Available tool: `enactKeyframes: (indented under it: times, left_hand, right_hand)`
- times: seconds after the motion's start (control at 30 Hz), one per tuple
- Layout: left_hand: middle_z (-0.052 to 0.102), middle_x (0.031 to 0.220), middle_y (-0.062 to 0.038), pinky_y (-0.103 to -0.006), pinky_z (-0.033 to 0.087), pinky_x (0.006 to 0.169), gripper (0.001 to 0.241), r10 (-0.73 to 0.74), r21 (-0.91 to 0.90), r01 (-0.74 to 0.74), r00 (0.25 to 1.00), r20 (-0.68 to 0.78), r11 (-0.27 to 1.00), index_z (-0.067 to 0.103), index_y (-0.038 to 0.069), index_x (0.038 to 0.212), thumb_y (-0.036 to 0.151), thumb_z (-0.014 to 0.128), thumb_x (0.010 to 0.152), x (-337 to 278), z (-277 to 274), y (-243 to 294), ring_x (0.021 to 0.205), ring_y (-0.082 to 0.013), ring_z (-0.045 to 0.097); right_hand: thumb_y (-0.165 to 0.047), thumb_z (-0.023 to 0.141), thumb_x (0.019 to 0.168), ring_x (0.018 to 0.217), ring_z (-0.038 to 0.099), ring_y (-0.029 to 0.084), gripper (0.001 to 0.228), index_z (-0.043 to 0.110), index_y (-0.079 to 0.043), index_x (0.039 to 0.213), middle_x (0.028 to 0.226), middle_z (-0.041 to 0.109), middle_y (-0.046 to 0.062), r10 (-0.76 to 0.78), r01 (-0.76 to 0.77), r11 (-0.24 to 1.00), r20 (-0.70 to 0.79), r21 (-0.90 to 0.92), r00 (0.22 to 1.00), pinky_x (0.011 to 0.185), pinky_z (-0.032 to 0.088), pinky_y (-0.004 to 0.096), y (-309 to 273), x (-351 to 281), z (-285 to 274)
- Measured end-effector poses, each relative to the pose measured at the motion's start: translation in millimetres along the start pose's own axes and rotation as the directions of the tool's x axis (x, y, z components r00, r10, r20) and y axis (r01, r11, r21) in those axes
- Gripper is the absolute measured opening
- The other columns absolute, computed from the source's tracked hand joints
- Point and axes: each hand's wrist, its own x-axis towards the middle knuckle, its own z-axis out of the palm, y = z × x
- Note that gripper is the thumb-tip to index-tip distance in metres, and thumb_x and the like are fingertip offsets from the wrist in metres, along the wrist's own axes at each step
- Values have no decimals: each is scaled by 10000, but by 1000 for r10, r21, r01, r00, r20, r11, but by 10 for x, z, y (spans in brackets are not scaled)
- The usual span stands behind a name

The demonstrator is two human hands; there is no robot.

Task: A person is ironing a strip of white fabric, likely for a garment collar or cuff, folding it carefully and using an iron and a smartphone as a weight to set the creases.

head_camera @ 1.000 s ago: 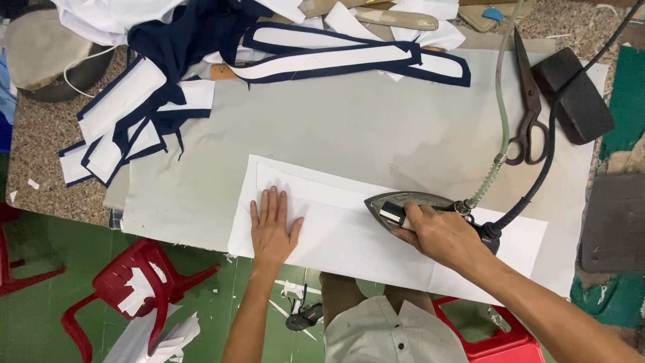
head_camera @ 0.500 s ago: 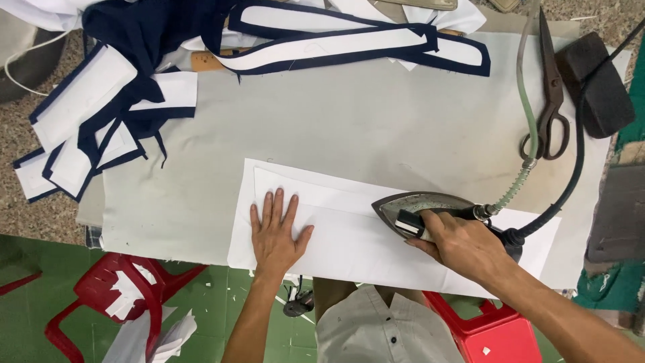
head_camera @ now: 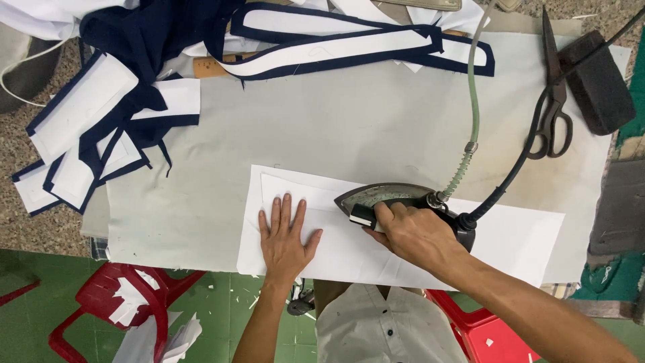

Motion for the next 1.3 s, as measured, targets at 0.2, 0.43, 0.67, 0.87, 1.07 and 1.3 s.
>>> enactKeyframes:
  times: [0.2,0.43,0.67,0.87,1.07,1.3]
  left_hand:
    - [301,1640,-227,-616,91,1225,742,80,-57,-91,984,-160,994,462,105,1520,482,619,901,167,-98,-71,1531,-397,227]
    - [245,1643,-277,-637,60,1220,758,197,-131,-256,916,-349,958,354,-20,1550,397,561,952,901,-623,417,1533,-437,162]
    - [186,1678,-224,-672,80,1286,607,-23,-237,-107,873,-488,966,191,-6,1608,330,353,1129,255,-770,1268,1583,-451,118]
    - [157,1696,-161,-647,70,1302,656,-46,-241,-97,850,-525,966,142,55,1626,380,365,1101,-120,-338,2222,1596,-360,111]
    - [122,1715,-87,-593,67,1320,696,38,-262,-180,883,-468,948,86,114,1640,443,366,1094,-315,-10,2890,1603,-289,105]
    - [197,1684,-161,-555,95,1330,789,154,-594,-289,951,-269,750,127,105,1583,547,481,1033,-475,-27,3505,1583,-323,192]
  right_hand:
    - [-459,659,913,488,674,246,412,558,-85,1053,648,571,51,-4,5,999,-43,33,999,452,531,345,-24,-14,1]
    - [-481,662,927,667,711,370,526,576,-23,1171,793,620,167,48,29,954,-248,297,968,560,559,440,135,-164,2]
    - [-291,586,1008,1144,547,451,485,487,34,1354,1272,566,271,533,-273,844,-670,461,516,940,461,537,2460,-1402,509]
    - [-612,535,950,1346,340,570,859,340,-47,1567,1509,324,375,655,-555,755,-403,349,639,1024,309,688,3886,-1682,1129]
    - [-304,820,769,1097,499,484,811,489,68,1410,1226,530,333,594,-468,804,-487,366,640,911,413,565,3832,-1984,571]
    - [-253,891,646,1172,544,375,882,477,25,1374,1273,519,254,328,-9,854,-524,521,786,960,480,449,2276,-2468,-823]
